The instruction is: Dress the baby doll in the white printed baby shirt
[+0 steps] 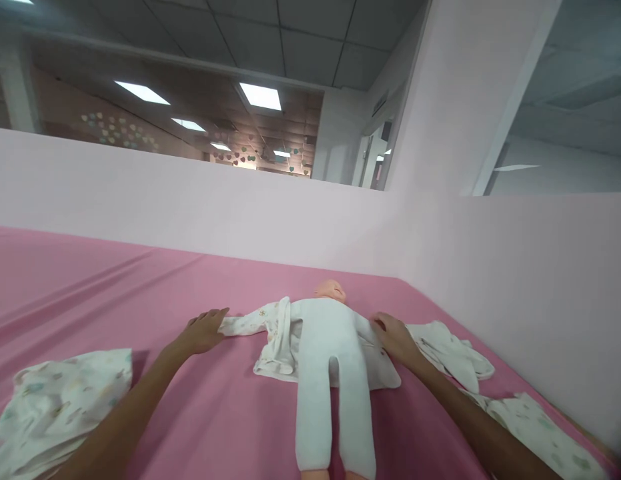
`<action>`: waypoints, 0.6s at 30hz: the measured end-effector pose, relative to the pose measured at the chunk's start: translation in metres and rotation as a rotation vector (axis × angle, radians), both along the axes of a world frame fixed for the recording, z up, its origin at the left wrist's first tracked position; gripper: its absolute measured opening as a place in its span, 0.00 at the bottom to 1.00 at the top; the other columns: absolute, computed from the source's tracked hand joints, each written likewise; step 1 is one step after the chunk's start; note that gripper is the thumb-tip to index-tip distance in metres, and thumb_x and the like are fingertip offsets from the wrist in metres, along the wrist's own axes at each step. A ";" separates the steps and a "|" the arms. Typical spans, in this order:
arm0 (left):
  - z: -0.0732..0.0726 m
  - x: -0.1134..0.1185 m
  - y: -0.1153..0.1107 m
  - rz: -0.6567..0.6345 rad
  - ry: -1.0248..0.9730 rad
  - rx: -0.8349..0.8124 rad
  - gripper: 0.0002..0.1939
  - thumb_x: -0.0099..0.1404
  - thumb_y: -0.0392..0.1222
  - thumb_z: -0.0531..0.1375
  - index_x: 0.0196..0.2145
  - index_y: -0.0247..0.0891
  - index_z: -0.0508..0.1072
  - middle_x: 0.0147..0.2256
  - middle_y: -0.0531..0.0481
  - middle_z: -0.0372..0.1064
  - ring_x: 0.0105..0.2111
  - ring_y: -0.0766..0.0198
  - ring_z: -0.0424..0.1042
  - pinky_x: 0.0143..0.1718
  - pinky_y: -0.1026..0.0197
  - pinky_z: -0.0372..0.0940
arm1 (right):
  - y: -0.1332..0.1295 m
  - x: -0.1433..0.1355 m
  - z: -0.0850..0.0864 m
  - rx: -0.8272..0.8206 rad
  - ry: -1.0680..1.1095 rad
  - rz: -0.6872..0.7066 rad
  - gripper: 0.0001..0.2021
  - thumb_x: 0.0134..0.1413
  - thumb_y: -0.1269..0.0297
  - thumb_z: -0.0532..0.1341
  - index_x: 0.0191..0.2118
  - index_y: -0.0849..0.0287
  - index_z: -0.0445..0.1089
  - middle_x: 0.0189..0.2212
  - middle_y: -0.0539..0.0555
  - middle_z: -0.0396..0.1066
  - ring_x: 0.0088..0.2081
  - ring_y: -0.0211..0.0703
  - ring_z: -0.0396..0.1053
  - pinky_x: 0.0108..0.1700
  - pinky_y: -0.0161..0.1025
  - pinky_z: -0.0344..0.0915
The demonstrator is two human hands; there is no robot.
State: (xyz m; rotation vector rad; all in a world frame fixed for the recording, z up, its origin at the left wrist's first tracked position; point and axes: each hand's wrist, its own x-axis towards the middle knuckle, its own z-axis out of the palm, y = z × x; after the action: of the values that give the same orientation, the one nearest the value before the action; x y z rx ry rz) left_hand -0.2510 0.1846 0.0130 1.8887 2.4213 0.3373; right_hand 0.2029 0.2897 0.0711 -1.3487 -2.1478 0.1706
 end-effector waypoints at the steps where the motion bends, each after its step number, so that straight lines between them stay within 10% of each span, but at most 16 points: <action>1: 0.004 0.007 0.000 -0.021 -0.004 0.026 0.34 0.61 0.40 0.50 0.66 0.39 0.54 0.66 0.44 0.53 0.64 0.49 0.53 0.60 0.48 0.53 | -0.005 0.022 -0.008 -0.021 0.006 -0.043 0.14 0.59 0.61 0.48 0.28 0.57 0.67 0.28 0.53 0.70 0.32 0.46 0.67 0.35 0.39 0.60; 10: 0.028 0.097 0.022 -0.239 0.015 0.404 0.21 0.66 0.40 0.45 0.54 0.39 0.68 0.56 0.44 0.66 0.56 0.53 0.64 0.57 0.47 0.57 | -0.032 0.084 -0.079 -0.102 0.021 -0.041 0.17 0.60 0.54 0.51 0.41 0.59 0.72 0.45 0.59 0.72 0.48 0.55 0.67 0.50 0.48 0.62; 18: 0.071 0.217 0.072 -0.614 0.011 0.447 0.18 0.66 0.40 0.49 0.51 0.40 0.68 0.53 0.46 0.68 0.54 0.54 0.65 0.57 0.48 0.59 | -0.012 0.050 -0.078 -0.096 -0.013 0.092 0.18 0.60 0.62 0.55 0.54 0.57 0.68 0.53 0.58 0.69 0.53 0.51 0.66 0.53 0.43 0.61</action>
State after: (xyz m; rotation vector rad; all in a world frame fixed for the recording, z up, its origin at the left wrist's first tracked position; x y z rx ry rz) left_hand -0.0335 0.2565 0.0841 2.6791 1.7265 0.8659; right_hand 0.2531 0.2774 -0.0065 -1.3068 -2.2394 0.3054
